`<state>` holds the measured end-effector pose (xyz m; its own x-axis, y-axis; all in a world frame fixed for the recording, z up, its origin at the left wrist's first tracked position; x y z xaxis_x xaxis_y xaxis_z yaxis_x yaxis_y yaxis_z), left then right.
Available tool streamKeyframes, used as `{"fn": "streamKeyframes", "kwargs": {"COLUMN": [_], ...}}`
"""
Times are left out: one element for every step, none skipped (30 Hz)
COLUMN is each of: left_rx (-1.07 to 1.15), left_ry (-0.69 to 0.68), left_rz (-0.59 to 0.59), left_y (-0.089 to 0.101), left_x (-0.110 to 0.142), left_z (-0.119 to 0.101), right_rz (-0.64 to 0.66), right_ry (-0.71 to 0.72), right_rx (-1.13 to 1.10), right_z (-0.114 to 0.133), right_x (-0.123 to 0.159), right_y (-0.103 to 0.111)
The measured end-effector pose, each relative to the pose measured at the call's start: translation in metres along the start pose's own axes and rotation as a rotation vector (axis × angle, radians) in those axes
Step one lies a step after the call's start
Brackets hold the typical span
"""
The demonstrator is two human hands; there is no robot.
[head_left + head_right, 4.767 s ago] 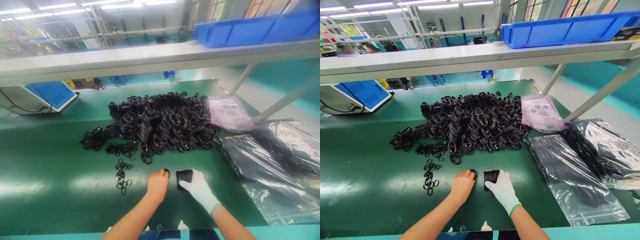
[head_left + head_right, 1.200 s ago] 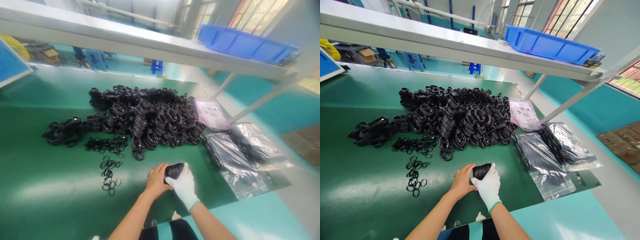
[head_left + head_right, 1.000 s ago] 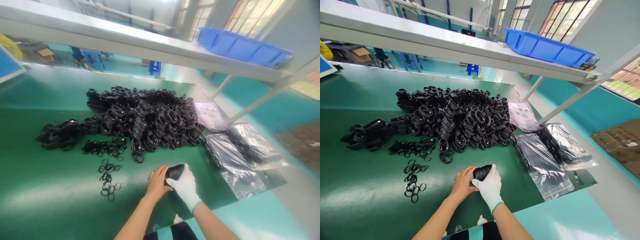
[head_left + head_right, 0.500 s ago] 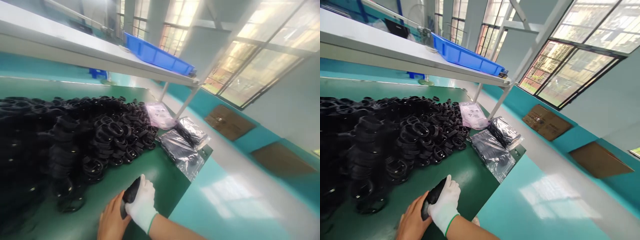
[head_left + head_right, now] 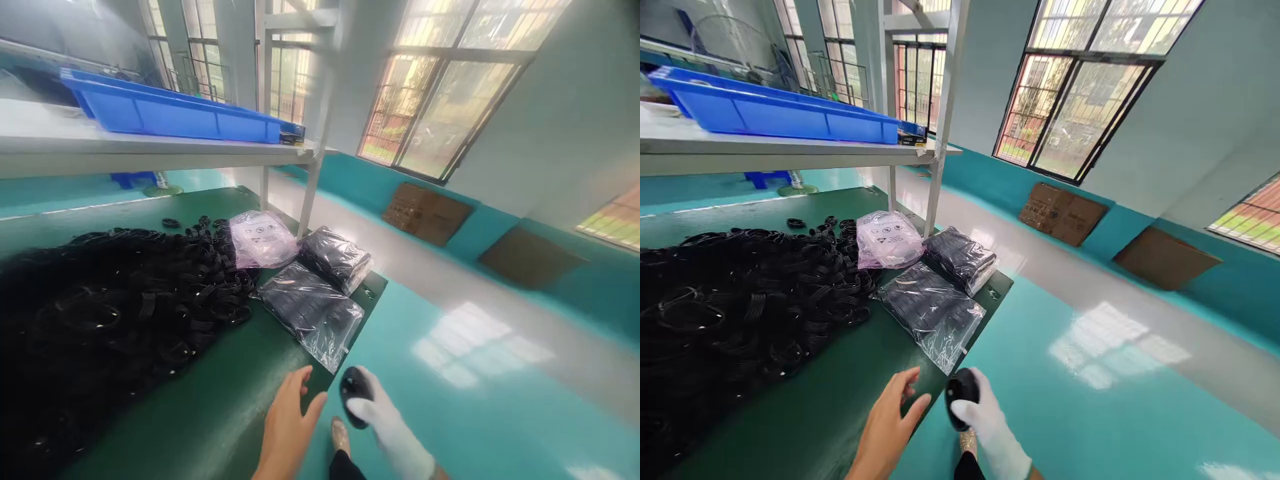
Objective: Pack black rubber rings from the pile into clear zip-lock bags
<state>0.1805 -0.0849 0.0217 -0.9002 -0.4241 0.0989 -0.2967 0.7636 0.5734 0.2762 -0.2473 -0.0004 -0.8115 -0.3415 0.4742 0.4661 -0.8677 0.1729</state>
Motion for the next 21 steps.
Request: {"fn": "streamKeyframes", "kwargs": {"left_rx": [-0.058, -0.146, -0.252, -0.366, -0.478, -0.578, -0.657, -0.713, -0.749, -0.770, -0.781, -0.787, -0.791, -0.794, -0.792, -0.780, -0.754, -0.712, -0.655, -0.589, -0.518], "left_ry": [-0.029, -0.067, -0.106, -0.135, -0.147, -0.139, -0.117, -0.088, -0.063, -0.042, -0.022, 0.000, 0.023, 0.051, 0.084, 0.121, 0.160, 0.198, 0.232, 0.259, 0.277], "left_rz": [-0.049, -0.105, -0.164, -0.222, -0.276, -0.323, -0.365, -0.404, -0.436, -0.464, -0.491, -0.516, -0.535, -0.550, -0.561, -0.568, -0.573, -0.578, -0.586, -0.597, -0.608], "left_y": [-0.015, -0.030, -0.045, -0.060, -0.073, -0.083, -0.090, -0.094, -0.096, -0.096, -0.094, -0.093, -0.092, -0.092, -0.093, -0.095, -0.097, -0.099, -0.102, -0.104, -0.106], "left_x": [-0.013, -0.027, -0.040, -0.052, -0.063, -0.072, -0.079, -0.083, -0.084, -0.083, -0.081, -0.078, -0.075, -0.072, -0.069, -0.067, -0.065, -0.063, -0.061, -0.060, -0.058], "left_z": [-0.010, -0.018, -0.023, -0.027, -0.028, -0.027, -0.026, -0.024, -0.023, -0.023, -0.023, -0.025, -0.027, -0.029, -0.030, -0.031, -0.031, -0.031, -0.030, -0.029, -0.028], "right_rz": [0.006, 0.017, 0.045, 0.075, 0.117, 0.168, 0.226, 0.288, 0.352, 0.415, 0.475, 0.531, 0.577, 0.611, 0.633, 0.645, 0.651, 0.653, 0.654, 0.653, 0.645], "right_ry": [-0.003, -0.004, -0.003, 0.000, 0.007, 0.018, 0.033, 0.054, 0.082, 0.119, 0.162, 0.206, 0.243, 0.273, 0.298, 0.320, 0.337, 0.348, 0.355, 0.357, 0.352], "right_rx": [-0.046, -0.047, -0.028, 0.011, 0.063, 0.122, 0.187, 0.257, 0.332, 0.407, 0.481, 0.550, 0.616, 0.677, 0.728, 0.767, 0.794, 0.810, 0.817, 0.818, 0.821], "right_z": [-0.008, -0.014, -0.019, -0.021, -0.021, -0.018, -0.012, -0.006, 0.002, 0.010, 0.018, 0.026, 0.032, 0.037, 0.041, 0.044, 0.047, 0.049, 0.051, 0.052, 0.052], "right_x": [-0.009, -0.019, -0.028, -0.038, -0.047, -0.056, -0.064, -0.071, -0.077, -0.084, -0.089, -0.095, -0.099, -0.104, -0.108, -0.112, -0.115, -0.118, -0.120, -0.122, -0.124], "right_y": [0.021, 0.039, 0.054, 0.064, 0.072, 0.076, 0.078, 0.078, 0.076, 0.073, 0.068, 0.063, 0.058, 0.053, 0.049, 0.045, 0.042, 0.039, 0.037, 0.036, 0.035]}}
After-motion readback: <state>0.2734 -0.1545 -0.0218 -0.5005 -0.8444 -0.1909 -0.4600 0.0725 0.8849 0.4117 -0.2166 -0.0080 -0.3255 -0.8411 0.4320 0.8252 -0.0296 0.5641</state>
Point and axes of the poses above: each hand's wrist, its own x-axis away from the middle knuckle, its own y-axis out of the back of the hand, z = x × y, the point moved 2 cm from there along -x, towards the middle knuckle, and after that the axes turned 4 degrees about -y, right-handed, at the moved point
